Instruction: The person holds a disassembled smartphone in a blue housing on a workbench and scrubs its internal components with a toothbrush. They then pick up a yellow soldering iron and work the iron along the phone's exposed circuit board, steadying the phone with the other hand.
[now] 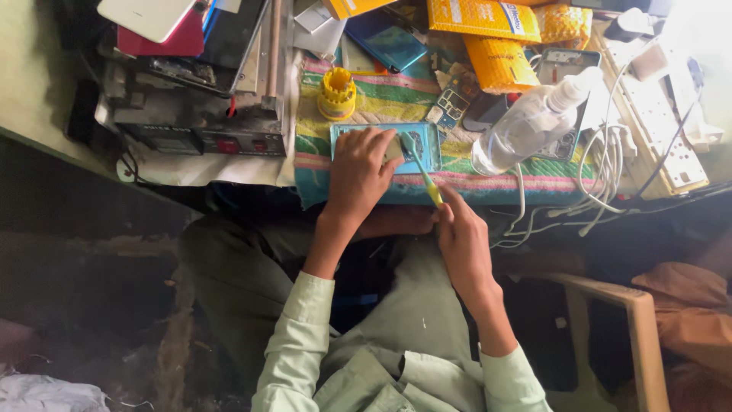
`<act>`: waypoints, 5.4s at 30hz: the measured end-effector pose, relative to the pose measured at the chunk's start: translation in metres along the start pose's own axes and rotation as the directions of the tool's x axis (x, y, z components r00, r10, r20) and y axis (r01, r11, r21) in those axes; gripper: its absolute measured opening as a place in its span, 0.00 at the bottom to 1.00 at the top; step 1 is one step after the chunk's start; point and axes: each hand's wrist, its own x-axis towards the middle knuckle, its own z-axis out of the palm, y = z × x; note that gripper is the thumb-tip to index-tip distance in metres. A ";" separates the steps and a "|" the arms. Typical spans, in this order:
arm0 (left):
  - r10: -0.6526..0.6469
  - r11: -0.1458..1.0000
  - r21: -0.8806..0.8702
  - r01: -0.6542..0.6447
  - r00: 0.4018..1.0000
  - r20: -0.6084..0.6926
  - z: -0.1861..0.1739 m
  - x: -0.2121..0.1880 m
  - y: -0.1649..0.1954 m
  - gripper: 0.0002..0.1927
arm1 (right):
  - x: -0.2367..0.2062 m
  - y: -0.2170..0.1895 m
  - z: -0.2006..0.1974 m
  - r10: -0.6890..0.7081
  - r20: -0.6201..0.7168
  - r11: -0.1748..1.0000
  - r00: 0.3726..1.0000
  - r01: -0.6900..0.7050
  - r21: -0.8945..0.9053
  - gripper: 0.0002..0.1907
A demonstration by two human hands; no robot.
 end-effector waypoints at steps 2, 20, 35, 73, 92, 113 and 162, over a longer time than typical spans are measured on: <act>0.004 0.999 -0.049 -0.006 0.999 -0.035 -0.001 -0.002 -0.004 0.30 | -0.001 -0.005 -0.001 0.010 0.024 1.000 1.000 -0.009 -0.023 0.27; -0.111 0.985 -0.137 0.106 0.993 -0.034 -0.004 0.003 -0.002 0.45 | -0.005 -0.028 -0.006 0.017 0.068 0.954 0.998 0.004 -0.300 0.21; -0.112 0.988 -0.108 0.113 0.994 0.015 -0.031 0.002 0.011 0.40 | -0.005 -0.009 -0.011 -0.006 0.069 0.940 0.998 0.029 -0.339 0.24; 0.136 0.978 0.153 -0.139 0.990 0.034 -0.034 0.020 0.010 0.24 | -0.014 0.012 0.010 0.024 -0.287 0.997 0.958 -0.043 -0.060 0.25; 0.205 0.977 -0.022 -0.211 0.912 0.356 -0.012 0.054 0.004 0.26 | -0.050 0.046 0.001 0.294 -0.260 0.909 0.920 -0.184 0.374 0.23; 0.188 0.973 0.141 -0.181 0.981 -0.038 -0.012 -0.032 -0.004 0.18 | -0.024 -0.001 0.007 0.054 0.090 0.995 0.994 -0.061 0.073 0.22; 0.250 0.900 -0.373 -0.228 0.968 0.012 0.075 0.152 0.122 0.31 | 0.006 0.006 -0.044 0.239 -0.461 0.775 0.855 0.118 0.621 0.24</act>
